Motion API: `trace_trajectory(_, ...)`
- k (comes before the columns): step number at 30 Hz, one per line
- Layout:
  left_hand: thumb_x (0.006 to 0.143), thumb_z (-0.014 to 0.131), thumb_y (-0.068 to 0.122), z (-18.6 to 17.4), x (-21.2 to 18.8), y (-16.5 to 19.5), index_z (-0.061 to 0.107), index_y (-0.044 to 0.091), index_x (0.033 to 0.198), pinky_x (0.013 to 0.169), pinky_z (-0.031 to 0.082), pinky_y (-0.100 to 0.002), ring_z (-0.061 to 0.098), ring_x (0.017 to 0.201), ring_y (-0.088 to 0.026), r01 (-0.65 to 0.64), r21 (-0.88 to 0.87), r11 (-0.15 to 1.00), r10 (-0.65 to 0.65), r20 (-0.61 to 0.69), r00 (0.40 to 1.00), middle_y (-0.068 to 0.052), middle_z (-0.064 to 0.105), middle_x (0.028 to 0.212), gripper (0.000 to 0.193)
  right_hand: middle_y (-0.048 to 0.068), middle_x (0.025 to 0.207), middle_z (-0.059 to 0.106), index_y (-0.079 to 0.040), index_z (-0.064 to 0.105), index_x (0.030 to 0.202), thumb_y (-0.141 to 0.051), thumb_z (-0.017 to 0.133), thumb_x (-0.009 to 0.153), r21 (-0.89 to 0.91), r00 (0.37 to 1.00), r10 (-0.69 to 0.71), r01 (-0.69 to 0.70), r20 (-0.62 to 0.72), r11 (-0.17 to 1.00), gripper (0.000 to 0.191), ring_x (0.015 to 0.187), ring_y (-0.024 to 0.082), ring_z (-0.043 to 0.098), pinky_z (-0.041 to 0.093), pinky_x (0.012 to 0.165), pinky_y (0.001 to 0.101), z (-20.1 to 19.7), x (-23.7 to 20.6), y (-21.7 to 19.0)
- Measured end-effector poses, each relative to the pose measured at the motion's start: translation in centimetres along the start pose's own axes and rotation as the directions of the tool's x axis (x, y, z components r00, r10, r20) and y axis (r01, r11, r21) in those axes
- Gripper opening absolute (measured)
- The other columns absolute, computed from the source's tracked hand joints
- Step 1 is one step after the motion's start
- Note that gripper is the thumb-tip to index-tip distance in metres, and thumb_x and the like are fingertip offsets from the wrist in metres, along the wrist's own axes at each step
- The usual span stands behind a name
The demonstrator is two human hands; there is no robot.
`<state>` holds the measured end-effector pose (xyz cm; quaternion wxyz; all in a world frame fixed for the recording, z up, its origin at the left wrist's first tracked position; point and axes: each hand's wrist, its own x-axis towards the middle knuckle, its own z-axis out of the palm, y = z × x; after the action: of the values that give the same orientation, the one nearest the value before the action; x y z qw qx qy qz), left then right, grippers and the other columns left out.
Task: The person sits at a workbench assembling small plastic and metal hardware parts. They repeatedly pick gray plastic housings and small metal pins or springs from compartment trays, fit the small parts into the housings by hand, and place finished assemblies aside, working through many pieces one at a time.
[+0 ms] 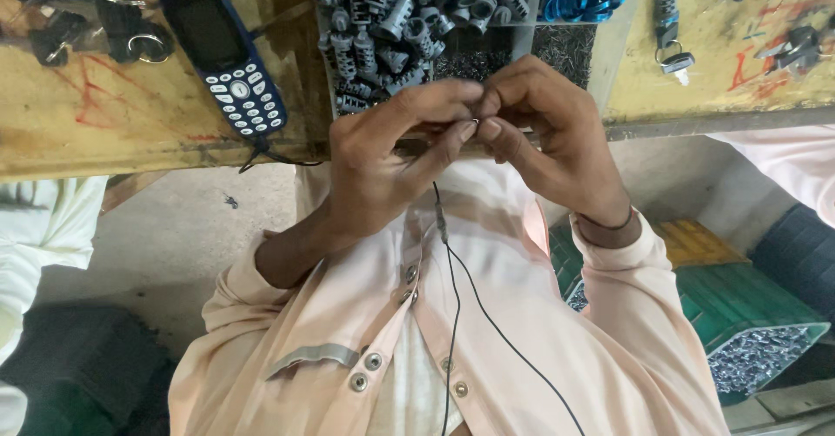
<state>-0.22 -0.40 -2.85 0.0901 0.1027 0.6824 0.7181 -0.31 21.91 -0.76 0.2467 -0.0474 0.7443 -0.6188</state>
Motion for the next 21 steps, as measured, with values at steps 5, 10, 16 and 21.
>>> trace_trajectory(5,0.101,0.076,0.000,-0.1,-0.2,0.6,0.068,0.000,0.116,0.072,0.059,-0.026,0.074,0.092,-0.017,-0.115,0.324,0.939,0.103,0.055,0.993,-0.009,0.071,0.106,0.017,0.011,0.119,0.057,-0.002,0.056,0.120,-0.005,0.071,0.110,-0.321,0.966,-0.258,0.249,0.012,0.914,0.018,0.096,0.014,0.066,0.060,0.079,0.0249,-0.4,-0.2,0.3)
trace_trajectory(10,0.105,0.071,0.004,-0.6,0.0,0.2,0.067,-0.004,0.114,0.077,0.064,-0.025,0.073,0.089,-0.012,0.275,-0.297,0.914,-0.222,0.202,0.954,-0.007,0.066,0.107,0.012,0.009,0.113,0.059,-0.003,0.040,0.141,-0.012,0.065,0.110,0.511,0.963,0.157,-0.251,0.219,0.822,0.041,0.084,0.012,0.062,0.055,0.069,0.0259,0.3,1.0,-1.1)
trace_trajectory(16,0.107,0.069,0.010,0.2,-0.7,-0.2,0.068,-0.004,0.113,0.078,0.064,-0.020,0.072,0.088,-0.010,0.141,-0.095,0.985,-0.136,0.060,0.989,-0.008,0.068,0.110,0.016,0.007,0.107,0.062,-0.005,0.056,0.115,-0.012,0.066,0.104,-0.187,0.997,0.023,-0.037,-0.075,0.982,0.016,0.083,0.013,0.065,0.054,0.070,0.0272,0.4,1.4,-4.2)
trace_trajectory(21,0.106,0.071,0.013,0.3,-0.4,-1.2,0.070,-0.003,0.112,0.071,0.058,-0.019,0.069,0.080,-0.008,0.153,-0.041,0.987,-0.150,0.073,0.986,-0.006,0.070,0.101,0.017,0.009,0.085,0.061,-0.005,0.072,0.093,-0.010,0.082,0.086,-0.952,0.989,-0.140,0.003,-0.042,0.305,0.013,0.076,0.028,0.066,0.048,0.060,0.0387,-3.3,0.2,-2.6)
